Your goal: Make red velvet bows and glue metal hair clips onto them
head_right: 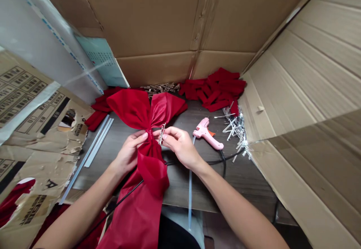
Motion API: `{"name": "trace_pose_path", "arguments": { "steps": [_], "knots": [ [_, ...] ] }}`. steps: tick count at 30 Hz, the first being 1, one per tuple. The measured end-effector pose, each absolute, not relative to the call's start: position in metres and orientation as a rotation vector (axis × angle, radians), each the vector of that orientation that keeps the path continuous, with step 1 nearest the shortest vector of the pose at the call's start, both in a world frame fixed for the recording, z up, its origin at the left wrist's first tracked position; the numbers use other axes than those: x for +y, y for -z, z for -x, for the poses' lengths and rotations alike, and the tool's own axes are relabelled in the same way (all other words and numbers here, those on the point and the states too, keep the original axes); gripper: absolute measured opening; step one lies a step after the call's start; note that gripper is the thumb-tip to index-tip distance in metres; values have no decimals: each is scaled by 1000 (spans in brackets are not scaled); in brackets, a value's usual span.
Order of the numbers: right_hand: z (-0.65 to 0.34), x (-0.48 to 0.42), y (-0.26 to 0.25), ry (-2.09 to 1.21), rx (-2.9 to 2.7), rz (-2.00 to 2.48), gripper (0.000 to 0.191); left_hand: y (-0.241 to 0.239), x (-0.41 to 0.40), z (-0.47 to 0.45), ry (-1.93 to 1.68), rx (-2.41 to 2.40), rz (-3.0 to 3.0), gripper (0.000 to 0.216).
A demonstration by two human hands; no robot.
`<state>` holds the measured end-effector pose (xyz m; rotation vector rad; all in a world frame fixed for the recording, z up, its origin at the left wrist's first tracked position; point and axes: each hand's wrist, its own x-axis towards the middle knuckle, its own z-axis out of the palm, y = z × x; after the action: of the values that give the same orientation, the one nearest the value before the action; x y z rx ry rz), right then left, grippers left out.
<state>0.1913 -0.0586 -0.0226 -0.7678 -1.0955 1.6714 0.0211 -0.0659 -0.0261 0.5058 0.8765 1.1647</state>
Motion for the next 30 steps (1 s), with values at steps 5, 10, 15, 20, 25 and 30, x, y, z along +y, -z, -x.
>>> {"name": "trace_pose_path", "arguments": {
  "steps": [5, 10, 15, 20, 25, 30],
  "knots": [
    [-202, -59, 15, -1092, -1641, 1060, 9, 34, -65, -21, -1250, 985, -658, 27],
    [-202, -61, 3, -699, -1959, 1076, 9, 39, -66, -21, -1271, 1075, -900, 25],
    [-198, -60, 2, -643, -2041, 1091, 10, 36, -67, -23, -1266, 1119, -973, 25],
    [-198, -60, 6, -673, -2043, 1115, 10, 35, -67, -26, -1261, 1126, -978, 24],
    [-198, -59, 8, -673, -2044, 1131, 11, 34, -68, -27, -1254, 1133, -959, 25],
    [-198, -58, 10, -654, -2065, 1133, 11, 33, -68, -28, -1249, 1131, -948, 26]
  ]
}}
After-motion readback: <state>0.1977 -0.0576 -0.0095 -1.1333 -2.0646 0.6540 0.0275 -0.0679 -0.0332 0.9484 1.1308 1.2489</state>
